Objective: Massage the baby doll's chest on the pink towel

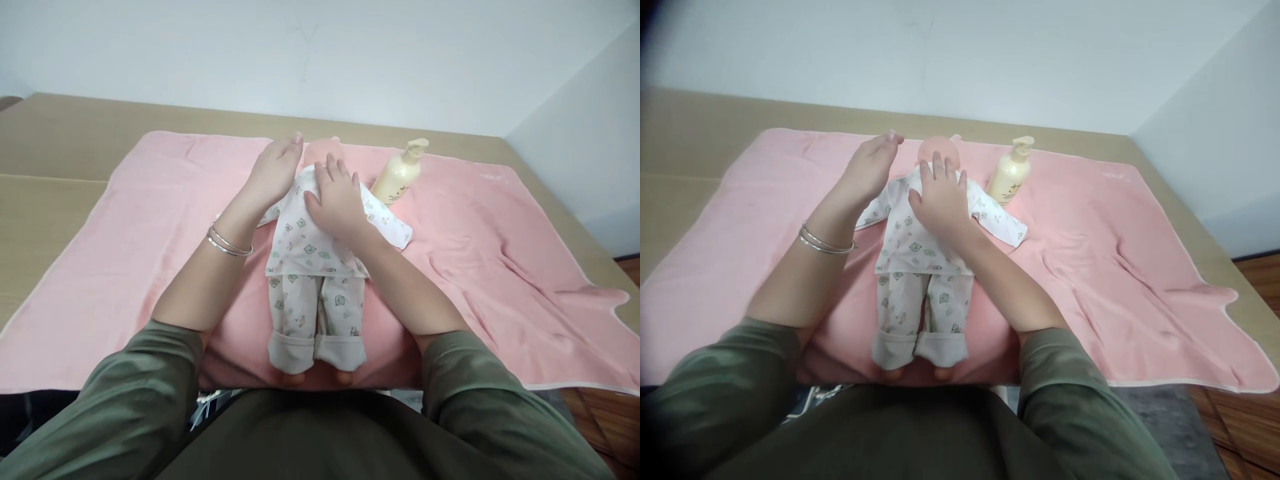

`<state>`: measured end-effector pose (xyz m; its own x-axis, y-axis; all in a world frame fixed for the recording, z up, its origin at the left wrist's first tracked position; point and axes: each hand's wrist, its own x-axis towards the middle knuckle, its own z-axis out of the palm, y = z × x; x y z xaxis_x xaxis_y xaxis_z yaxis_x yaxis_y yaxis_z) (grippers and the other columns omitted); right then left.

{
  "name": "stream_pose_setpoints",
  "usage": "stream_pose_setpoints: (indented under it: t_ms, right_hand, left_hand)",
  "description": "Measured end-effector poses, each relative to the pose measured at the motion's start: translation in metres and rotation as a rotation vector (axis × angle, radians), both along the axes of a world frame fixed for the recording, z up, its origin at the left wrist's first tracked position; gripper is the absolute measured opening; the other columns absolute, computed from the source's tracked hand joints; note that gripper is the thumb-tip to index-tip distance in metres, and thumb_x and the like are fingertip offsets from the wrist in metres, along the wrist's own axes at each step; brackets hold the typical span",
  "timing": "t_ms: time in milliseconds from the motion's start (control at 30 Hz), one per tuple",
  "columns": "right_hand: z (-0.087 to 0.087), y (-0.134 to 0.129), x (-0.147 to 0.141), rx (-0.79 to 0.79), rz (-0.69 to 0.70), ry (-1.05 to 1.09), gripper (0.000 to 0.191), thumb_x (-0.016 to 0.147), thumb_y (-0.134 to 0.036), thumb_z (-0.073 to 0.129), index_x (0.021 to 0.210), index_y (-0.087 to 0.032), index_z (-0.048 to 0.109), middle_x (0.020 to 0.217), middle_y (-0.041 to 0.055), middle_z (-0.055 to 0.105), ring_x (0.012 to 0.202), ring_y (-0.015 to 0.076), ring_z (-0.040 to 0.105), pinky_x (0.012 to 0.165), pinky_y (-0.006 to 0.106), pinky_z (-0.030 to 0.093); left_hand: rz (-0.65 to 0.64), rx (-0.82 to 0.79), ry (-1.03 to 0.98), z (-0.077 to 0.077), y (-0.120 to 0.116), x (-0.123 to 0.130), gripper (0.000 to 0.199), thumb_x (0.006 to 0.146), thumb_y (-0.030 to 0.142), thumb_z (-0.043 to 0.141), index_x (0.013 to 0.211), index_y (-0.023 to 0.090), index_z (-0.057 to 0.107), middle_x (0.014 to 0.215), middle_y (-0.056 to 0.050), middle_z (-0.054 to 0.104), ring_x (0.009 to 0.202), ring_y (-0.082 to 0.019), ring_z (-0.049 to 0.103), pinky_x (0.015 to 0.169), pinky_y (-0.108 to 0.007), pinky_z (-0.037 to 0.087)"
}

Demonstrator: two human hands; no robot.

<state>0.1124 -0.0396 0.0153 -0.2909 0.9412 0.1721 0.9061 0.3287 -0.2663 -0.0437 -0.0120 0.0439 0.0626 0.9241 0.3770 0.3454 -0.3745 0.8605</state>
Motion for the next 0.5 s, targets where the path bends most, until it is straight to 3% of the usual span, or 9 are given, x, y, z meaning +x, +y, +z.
stream_pose_setpoints:
  t_ms: [167,333,433,500]
  right_hand:
    - [0.003,-0.004,-0.002,-0.148,0.062,-0.070,0.072,0.102,-0.041,0.047,0.166,-0.011,0.032,0.179,0.0169,0.015,0.166,0.0454,0.010,0.131,0.075,0.014]
    - [0.052,-0.010,0.039,-0.132,0.099,0.128,0.055,0.105,-0.033,0.042,0.157,-0.017,0.046,0.176,0.0103,0.029,0.162,0.0347,0.033,0.131,0.062,0.033]
    - [0.081,-0.010,0.073,0.018,-0.006,0.297,0.056,0.105,-0.033,0.041,0.159,-0.016,0.043,0.174,0.0073,0.034,0.162,0.0269,0.033,0.136,0.055,0.029]
    - [0.089,-0.004,0.091,0.123,-0.096,0.354,0.061,0.103,-0.030,0.043,0.161,-0.012,0.041,0.174,0.0075,0.033,0.165,0.0232,0.028,0.138,0.048,0.025]
  left_hand:
    - [0.030,-0.034,0.040,0.005,-0.012,0.014,0.058,0.095,0.077,0.053,0.089,0.023,0.070,0.115,-0.011,0.074,0.146,-0.037,0.051,0.128,-0.051,0.033]
    - [0.006,-0.017,-0.157,0.015,-0.030,0.034,0.040,0.095,0.064,0.062,0.104,0.026,0.072,0.131,-0.004,0.073,0.146,-0.031,0.049,0.129,-0.046,0.029]
    - [-0.057,-0.117,-0.331,0.016,-0.028,0.051,0.032,0.093,0.058,0.065,0.107,0.030,0.071,0.133,-0.004,0.073,0.146,-0.029,0.051,0.126,-0.044,0.036]
    - [-0.095,-0.177,-0.429,0.017,-0.021,0.066,0.030,0.090,0.057,0.066,0.109,0.034,0.070,0.130,-0.002,0.074,0.147,-0.028,0.052,0.124,-0.042,0.039]
